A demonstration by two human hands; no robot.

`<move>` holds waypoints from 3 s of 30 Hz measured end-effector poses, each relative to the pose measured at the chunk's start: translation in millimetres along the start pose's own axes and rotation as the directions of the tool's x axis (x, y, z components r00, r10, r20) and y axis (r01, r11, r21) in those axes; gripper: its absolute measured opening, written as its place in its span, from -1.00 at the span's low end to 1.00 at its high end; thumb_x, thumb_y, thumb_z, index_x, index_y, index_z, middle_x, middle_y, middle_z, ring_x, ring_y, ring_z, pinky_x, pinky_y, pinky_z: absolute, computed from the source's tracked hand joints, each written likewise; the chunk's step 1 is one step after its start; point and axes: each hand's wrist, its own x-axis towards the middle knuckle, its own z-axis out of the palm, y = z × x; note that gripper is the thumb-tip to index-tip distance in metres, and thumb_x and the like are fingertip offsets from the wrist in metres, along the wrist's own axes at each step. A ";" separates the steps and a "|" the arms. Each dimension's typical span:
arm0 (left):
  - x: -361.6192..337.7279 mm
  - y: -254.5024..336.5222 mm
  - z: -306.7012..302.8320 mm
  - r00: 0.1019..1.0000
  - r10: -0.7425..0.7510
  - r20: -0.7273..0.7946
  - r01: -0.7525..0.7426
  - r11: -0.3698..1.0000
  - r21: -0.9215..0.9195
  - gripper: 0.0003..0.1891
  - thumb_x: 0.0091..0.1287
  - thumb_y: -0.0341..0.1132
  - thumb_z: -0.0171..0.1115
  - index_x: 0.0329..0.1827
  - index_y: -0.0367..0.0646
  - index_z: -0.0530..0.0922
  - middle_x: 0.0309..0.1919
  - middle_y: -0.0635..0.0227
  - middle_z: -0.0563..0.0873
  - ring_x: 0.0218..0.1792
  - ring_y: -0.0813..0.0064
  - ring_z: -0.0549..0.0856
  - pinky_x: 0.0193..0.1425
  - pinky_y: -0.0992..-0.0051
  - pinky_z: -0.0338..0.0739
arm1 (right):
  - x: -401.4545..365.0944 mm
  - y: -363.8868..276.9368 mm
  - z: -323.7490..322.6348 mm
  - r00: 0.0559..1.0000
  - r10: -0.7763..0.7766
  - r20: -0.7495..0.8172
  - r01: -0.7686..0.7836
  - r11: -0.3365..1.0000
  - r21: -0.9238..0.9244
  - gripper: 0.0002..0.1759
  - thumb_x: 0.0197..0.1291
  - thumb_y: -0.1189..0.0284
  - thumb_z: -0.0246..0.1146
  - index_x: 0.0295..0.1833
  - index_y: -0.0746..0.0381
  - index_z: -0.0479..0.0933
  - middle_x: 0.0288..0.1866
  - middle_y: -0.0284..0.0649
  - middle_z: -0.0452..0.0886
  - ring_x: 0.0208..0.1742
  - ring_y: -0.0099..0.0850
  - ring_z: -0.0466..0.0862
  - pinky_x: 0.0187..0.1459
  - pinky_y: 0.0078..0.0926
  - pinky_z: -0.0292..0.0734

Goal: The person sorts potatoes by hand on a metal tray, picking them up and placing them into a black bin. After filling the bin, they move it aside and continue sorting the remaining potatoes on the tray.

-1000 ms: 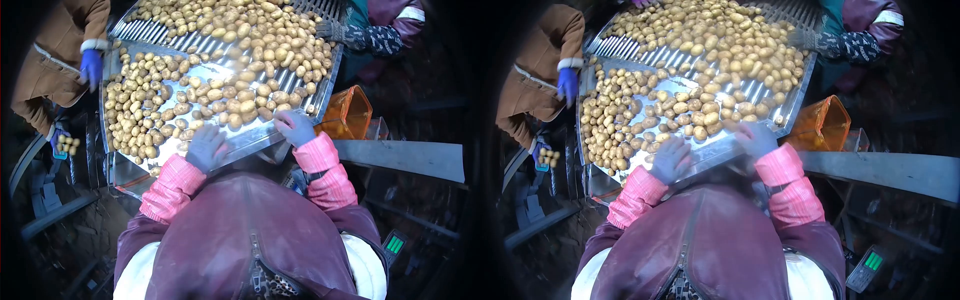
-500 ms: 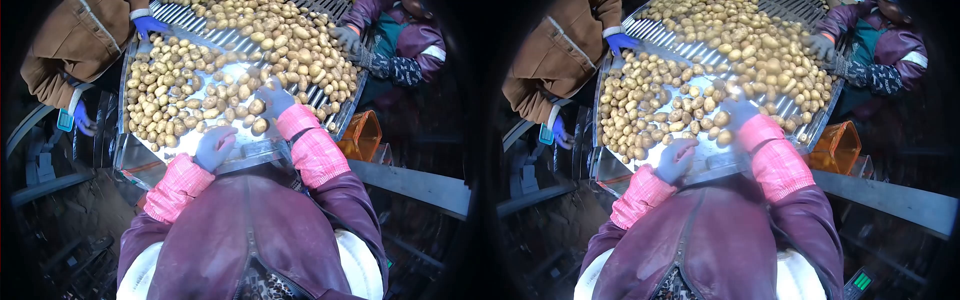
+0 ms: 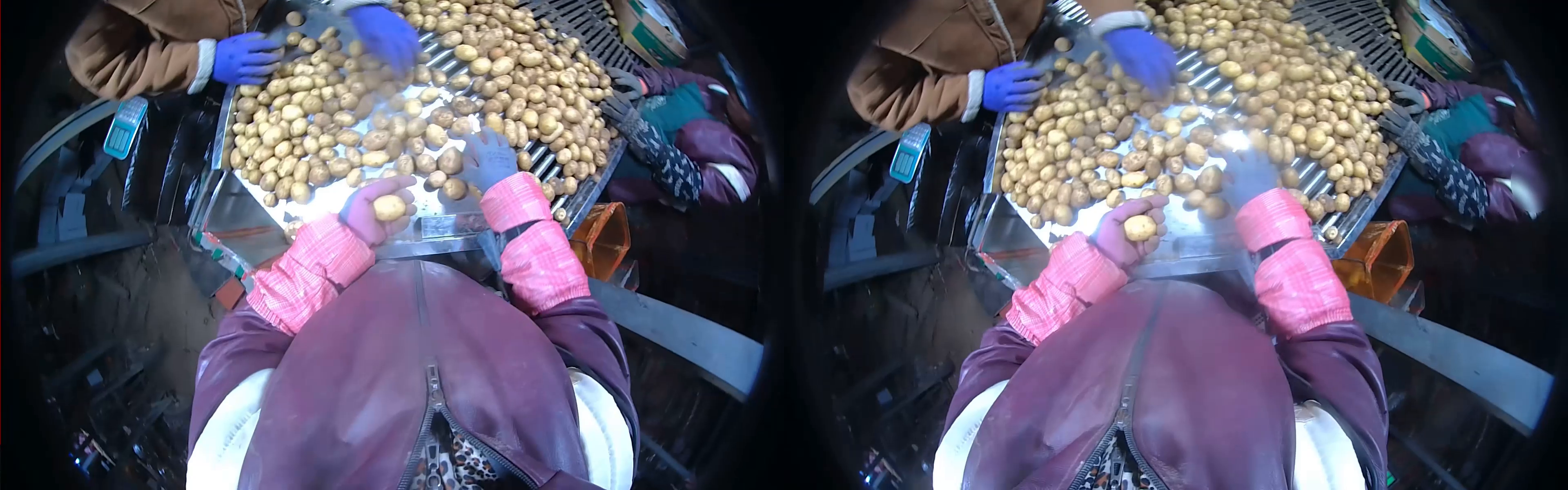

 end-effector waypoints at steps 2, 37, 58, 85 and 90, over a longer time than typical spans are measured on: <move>-6.2 0.1 4.7 0.999 0.038 -0.017 -0.039 0.999 -0.032 -0.57 0.39 -0.26 0.17 0.30 -0.16 0.50 -0.12 0.28 0.72 -0.14 0.32 0.73 -0.15 0.36 0.70 | 6.1 2.5 -4.3 0.992 -0.027 0.125 0.043 0.990 -0.132 -0.57 0.11 0.28 0.32 0.15 -0.10 0.58 0.26 -0.17 0.49 0.29 -0.07 0.44 0.21 -0.07 0.45; -56.4 -41.4 -8.4 0.957 0.209 0.200 -0.123 0.919 -0.374 -0.18 0.31 0.27 0.03 0.47 -0.16 0.29 0.31 -0.29 0.45 0.17 -0.30 0.59 -0.45 0.14 0.67 | -46.2 49.8 13.3 0.883 -0.455 0.119 0.422 0.877 0.229 -0.55 0.01 0.35 0.37 0.08 0.09 0.53 -0.01 -0.12 0.52 0.00 -0.08 0.57 0.01 -0.09 0.50; -117.8 -45.3 21.6 0.954 0.154 0.257 -0.033 0.907 -0.419 -0.37 0.44 -0.09 0.16 0.50 -0.17 0.29 0.20 0.01 0.59 0.14 -0.07 0.65 0.16 -0.10 0.60 | -8.1 -104.3 -64.3 0.761 -0.647 -0.033 0.303 0.310 0.901 -0.68 0.13 0.44 0.37 0.04 0.18 0.63 -0.04 -0.23 0.62 -0.02 -0.30 0.64 -0.03 -0.42 0.55; -145.4 -32.0 4.6 0.937 0.328 -0.119 -0.349 0.892 -0.289 -0.41 0.48 -0.02 0.00 0.51 -0.05 0.26 0.24 -0.24 0.53 0.06 -0.32 0.66 -0.42 0.17 0.69 | 37.3 -130.4 -13.8 0.845 -0.453 0.286 -0.377 -0.123 0.918 -0.42 -0.10 0.54 0.53 0.12 0.33 0.55 -0.08 -0.27 0.65 -0.07 -0.50 0.65 -0.02 -0.53 0.60; -129.8 -25.8 2.1 0.943 0.322 -0.079 -0.329 0.884 -0.333 -0.41 0.47 -0.01 0.00 0.51 0.01 0.25 0.18 -0.31 0.54 0.03 -0.35 0.66 -0.38 0.10 0.72 | 23.5 -104.8 -24.2 0.904 -0.352 0.240 -0.301 -0.128 0.945 -0.40 -0.18 0.57 0.57 0.09 0.29 0.56 -0.17 -0.30 0.67 -0.21 -0.53 0.68 -0.22 -0.60 0.63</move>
